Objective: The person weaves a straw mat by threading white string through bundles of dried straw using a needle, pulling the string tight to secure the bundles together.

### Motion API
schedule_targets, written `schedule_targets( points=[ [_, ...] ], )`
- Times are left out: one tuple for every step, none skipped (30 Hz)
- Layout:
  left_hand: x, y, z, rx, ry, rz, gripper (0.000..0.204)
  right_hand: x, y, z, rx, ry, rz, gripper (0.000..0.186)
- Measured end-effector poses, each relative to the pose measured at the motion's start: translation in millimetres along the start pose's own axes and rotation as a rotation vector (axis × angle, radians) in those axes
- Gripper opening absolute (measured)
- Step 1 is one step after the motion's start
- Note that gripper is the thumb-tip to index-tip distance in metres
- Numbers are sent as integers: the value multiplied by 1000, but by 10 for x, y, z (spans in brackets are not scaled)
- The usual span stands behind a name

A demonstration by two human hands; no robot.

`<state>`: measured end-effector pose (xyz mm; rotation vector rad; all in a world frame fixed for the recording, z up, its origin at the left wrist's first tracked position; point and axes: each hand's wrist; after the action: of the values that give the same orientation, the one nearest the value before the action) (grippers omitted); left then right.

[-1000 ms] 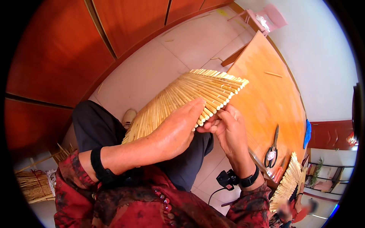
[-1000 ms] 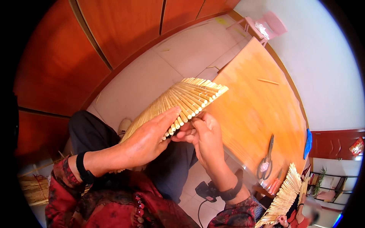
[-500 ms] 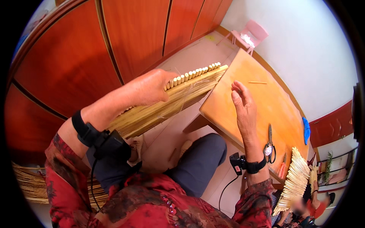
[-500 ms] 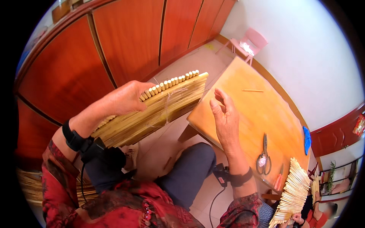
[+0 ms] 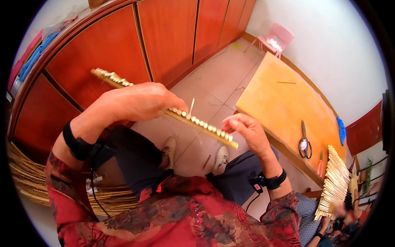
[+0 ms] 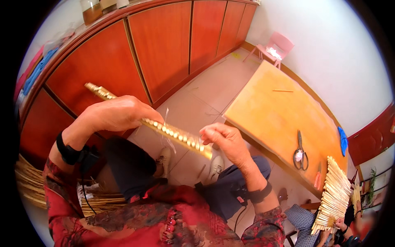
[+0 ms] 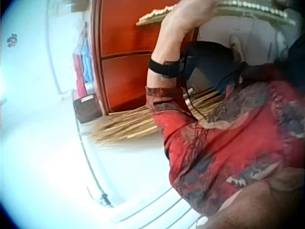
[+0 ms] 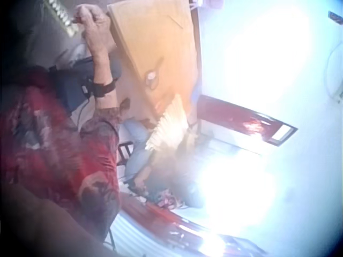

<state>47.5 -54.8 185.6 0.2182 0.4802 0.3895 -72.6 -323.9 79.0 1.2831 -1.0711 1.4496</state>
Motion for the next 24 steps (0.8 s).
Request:
schedule_targets(
  points=[
    [0, -15, -79, 49, -67, -81, 37, -60, 31, -127, 2, -28, -7, 19],
    [1, -61, -158, 95, -134, -173, 39, -71, 69, -220, 28, -23, -80, 18],
    [-9, -116, -256, 137, -161, -234, 39, -172, 98, -300, 39, -70, -122, 18],
    [-18, -168, -303, 150, -160, -241, 39, -288, 116, -355, 48, -118, -163, 18],
    [-31, -200, -352, 189, -175, -244, 39, -339, 136, -416, 14, -145, -157, 20],
    [-32, -231, -404, 227, -191, -247, 39, -360, 154, -467, 7, -164, -164, 20],
    [-13, -265, -469, 234, -184, -263, 34, -348, 157, -513, 29, -199, -162, 21],
    [14, -303, -540, 254, -178, -271, 34, -342, 169, -549, 47, -231, -165, 21],
    [45, -332, -602, 250, -134, -293, 32, -351, 171, -577, 56, -196, -163, 21],
    [79, -352, -647, 245, -91, -312, 30, -402, 175, -596, 49, -213, -170, 21],
    [130, -374, -721, 266, -77, -315, 30, -483, 186, -622, 27, -228, -186, 21],
    [184, -385, -781, 188, -84, -346, 28, -530, 182, -649, 7, -243, -200, 21],
    [225, -395, -822, 108, -92, -374, 27, -547, 163, -660, -38, -261, -232, 20],
    [243, -410, -867, 125, -74, -365, 27, -568, 128, -684, -32, -280, -247, 20],
    [252, -443, -897, 142, -78, -372, 28, -591, 85, -701, -11, -300, -272, 19],
    [270, -469, -916, 158, -82, -379, 29, -620, 43, -713, 11, -320, -297, 19],
    [277, -471, -901, 132, -51, -387, 28, -662, 19, -716, -2, -289, -248, 19],
    [351, -479, -957, 140, -32, -382, 28, -692, 1, -724, 5, -300, -264, 19],
    [453, -481, -1039, 49, -41, -422, 26, -718, -17, -732, 20, -286, -281, 18],
    [517, -477, -1084, -39, -51, -459, 25, -757, -36, -747, 35, -276, -297, 18],
    [563, -461, -1092, -44, -86, -454, 23, -801, -62, -771, 37, -288, -285, 17],
    [610, -461, -1131, -33, -68, -448, 23, -837, -94, -801, 42, -301, -300, 17],
    [663, -450, -1146, -49, -100, -411, 23, -857, -155, -837, 11, -273, -268, 17],
    [711, -443, -1164, -63, -132, -375, 23, -876, -210, -871, -21, -244, -236, 17]
  ],
)
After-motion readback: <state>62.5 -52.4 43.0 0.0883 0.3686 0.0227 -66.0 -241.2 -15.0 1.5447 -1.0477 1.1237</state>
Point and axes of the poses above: each hand's wrist, its own y-axis away from the middle knuckle, its own z-axis out of the back of the hand, x = y × z, and after that the axes turned 7 degrees about x, right-handed
